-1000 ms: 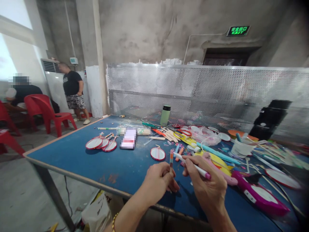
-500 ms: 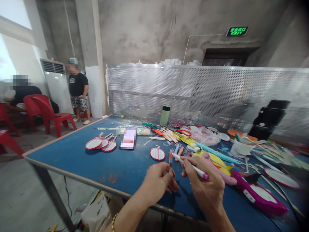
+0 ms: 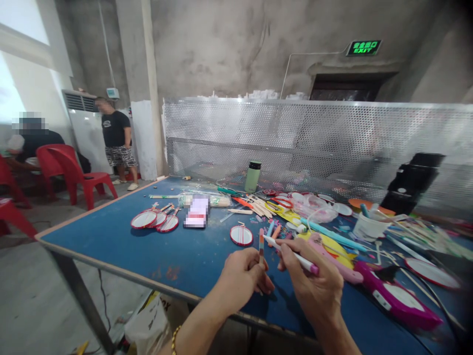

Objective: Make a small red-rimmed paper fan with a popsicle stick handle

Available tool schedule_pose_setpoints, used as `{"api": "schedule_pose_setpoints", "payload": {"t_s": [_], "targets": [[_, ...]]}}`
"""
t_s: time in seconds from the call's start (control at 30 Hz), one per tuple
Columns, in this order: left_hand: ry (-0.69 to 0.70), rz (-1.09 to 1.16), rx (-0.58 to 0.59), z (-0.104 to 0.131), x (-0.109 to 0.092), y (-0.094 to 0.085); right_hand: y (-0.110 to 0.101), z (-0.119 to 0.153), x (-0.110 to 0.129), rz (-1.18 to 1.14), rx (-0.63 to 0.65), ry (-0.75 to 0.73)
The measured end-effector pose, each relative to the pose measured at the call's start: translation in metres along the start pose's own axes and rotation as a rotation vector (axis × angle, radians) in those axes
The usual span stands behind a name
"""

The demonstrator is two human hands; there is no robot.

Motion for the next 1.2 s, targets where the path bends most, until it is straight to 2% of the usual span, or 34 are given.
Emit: {"api": "schedule_pose_setpoints", "payload": {"t_s": [1.2], "targets": [[-0.013,-0.008,-0.004,-0.0001,0.0005,0.0,0.0013,-0.0034,0.0025,0.033,0.013,0.018]]}}
Point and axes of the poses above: each hand's wrist, its own z-axis away from the middle knuckle, its own y-axis out of the palm, x = y × z, the point moved 5 cm from there along -z, towards the middle knuckle, and after that the axes turned 8 degrees about -z, right-handed, at the moved point
